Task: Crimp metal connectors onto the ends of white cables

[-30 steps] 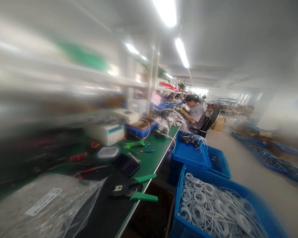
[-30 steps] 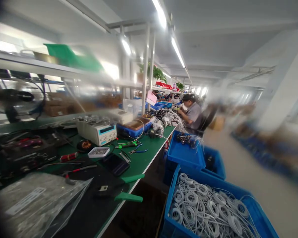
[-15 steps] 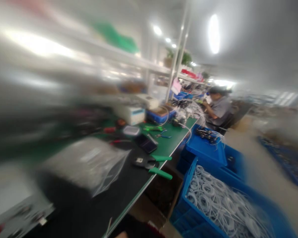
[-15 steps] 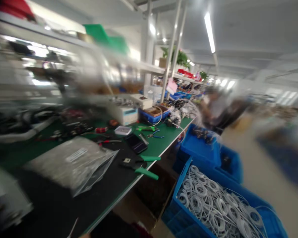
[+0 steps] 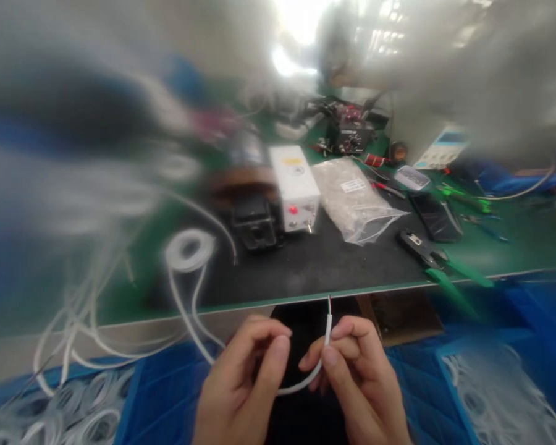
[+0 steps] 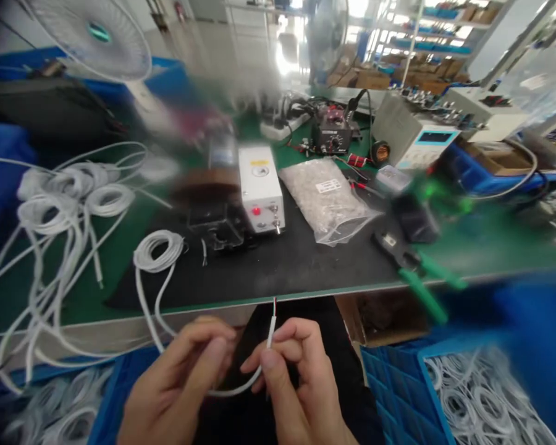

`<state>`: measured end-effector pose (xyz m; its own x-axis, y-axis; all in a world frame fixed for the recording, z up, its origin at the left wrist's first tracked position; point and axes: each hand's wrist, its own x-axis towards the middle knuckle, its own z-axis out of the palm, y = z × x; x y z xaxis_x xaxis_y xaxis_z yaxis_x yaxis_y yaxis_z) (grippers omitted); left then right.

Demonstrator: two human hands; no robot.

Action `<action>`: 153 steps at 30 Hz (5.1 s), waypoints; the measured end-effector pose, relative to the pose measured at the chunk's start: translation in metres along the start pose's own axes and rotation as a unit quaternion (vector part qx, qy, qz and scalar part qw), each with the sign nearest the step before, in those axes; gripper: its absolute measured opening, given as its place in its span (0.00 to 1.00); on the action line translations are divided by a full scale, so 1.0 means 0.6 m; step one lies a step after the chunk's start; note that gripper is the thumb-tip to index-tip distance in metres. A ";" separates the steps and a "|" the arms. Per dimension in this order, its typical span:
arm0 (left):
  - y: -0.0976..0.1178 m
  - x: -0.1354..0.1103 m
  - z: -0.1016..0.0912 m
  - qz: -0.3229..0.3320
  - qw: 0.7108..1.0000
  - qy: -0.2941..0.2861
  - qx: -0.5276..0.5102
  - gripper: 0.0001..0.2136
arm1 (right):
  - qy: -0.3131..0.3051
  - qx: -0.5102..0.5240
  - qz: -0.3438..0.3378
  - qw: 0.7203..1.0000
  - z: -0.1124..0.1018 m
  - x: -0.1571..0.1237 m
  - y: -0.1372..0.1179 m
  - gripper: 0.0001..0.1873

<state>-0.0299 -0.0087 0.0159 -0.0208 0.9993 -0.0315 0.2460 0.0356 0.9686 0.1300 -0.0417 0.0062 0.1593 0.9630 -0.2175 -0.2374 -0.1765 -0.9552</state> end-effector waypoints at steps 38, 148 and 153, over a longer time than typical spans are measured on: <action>0.001 0.010 0.030 0.013 0.999 -0.001 -0.042 0.04 | -0.069 -0.099 -0.005 0.993 -0.004 0.026 0.009 0.12; -0.026 -0.016 0.054 0.203 0.975 0.088 0.013 0.15 | -0.078 -0.257 -0.171 0.948 -0.033 0.051 -0.061 0.05; -0.025 -0.016 0.054 0.216 0.971 0.098 0.033 0.15 | -0.082 -0.268 -0.163 0.946 -0.034 0.053 -0.062 0.06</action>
<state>-0.0019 -0.0185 -0.0064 -0.0836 0.8997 0.4284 0.3351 -0.3795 0.8624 0.1634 -0.0088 0.0305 -0.0210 0.9949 0.0982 0.3258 0.0997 -0.9402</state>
